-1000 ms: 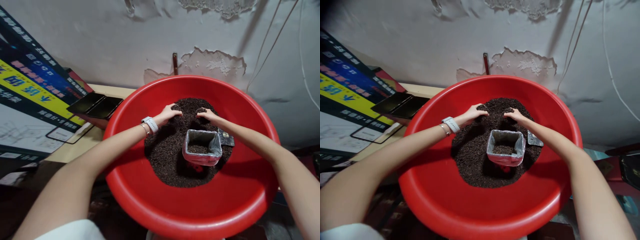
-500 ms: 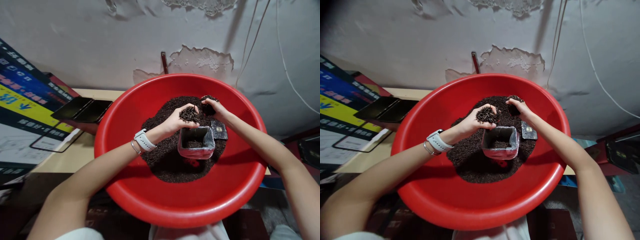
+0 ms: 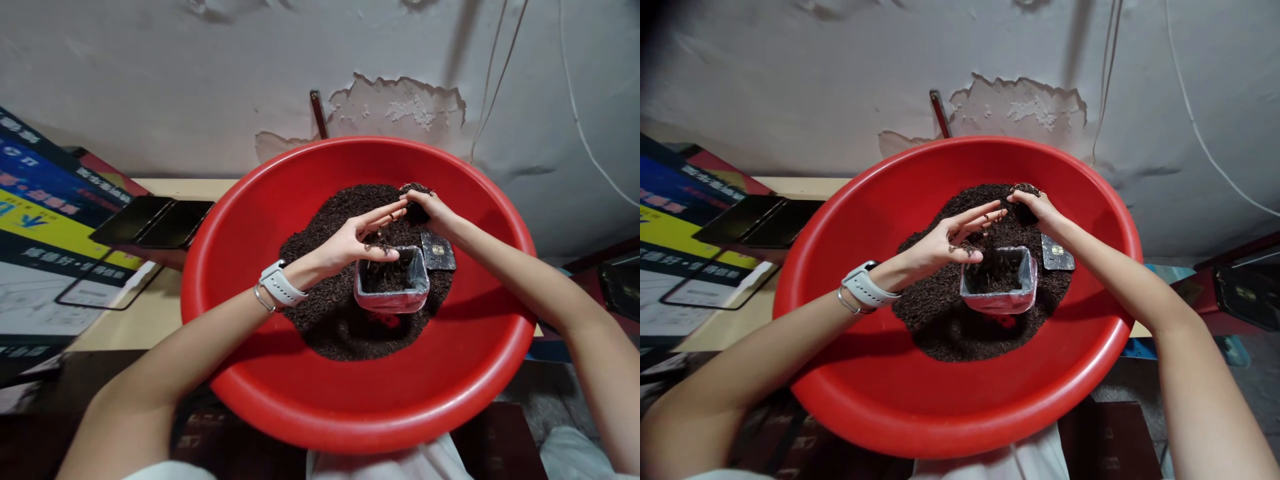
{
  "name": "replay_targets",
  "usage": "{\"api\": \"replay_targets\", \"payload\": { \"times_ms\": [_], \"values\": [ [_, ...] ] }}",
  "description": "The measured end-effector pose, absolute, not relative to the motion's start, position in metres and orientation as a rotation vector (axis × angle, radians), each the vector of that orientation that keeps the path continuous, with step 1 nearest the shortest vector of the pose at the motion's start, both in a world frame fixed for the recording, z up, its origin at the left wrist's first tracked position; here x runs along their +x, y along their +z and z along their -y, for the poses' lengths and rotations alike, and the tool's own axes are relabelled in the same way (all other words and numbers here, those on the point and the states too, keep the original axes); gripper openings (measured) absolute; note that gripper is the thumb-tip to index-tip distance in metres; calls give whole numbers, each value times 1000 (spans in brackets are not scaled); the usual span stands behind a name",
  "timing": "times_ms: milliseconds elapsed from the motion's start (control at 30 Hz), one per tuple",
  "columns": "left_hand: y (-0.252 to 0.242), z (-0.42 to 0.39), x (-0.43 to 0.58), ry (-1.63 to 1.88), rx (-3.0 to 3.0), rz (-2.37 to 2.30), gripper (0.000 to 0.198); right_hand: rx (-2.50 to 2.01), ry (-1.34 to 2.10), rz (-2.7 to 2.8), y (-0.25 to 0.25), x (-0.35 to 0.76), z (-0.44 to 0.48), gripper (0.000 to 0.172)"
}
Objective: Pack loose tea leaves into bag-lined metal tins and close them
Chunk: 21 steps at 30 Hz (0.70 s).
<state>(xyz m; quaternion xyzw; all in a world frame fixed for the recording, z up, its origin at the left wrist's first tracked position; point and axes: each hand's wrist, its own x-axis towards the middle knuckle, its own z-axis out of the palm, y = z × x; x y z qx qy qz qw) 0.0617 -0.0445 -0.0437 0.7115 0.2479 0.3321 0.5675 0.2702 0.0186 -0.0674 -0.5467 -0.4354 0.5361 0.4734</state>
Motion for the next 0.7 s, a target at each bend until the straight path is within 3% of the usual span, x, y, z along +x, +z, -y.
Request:
{"api": "replay_targets", "payload": {
  "times_ms": [67,267,400,533,700],
  "values": [
    [-42,45,60,777,1640,-585,80,-1326,1308,1063,-67,270,-18,24],
    [-46,44,59,757,1700,-736,37,-1290,1330,1071,-68,270,-19,24],
    [-43,40,53,738,2076,-871,34,-1280,1376,1088,-63,270,-16,23],
    [-30,32,37,734,2561,-1396,34,-1208,1500,1214,-46,267,0,24],
    [-14,19,17,563,2562,-1816,41,-1114,1630,1386,-25,261,25,33]
  ]
}}
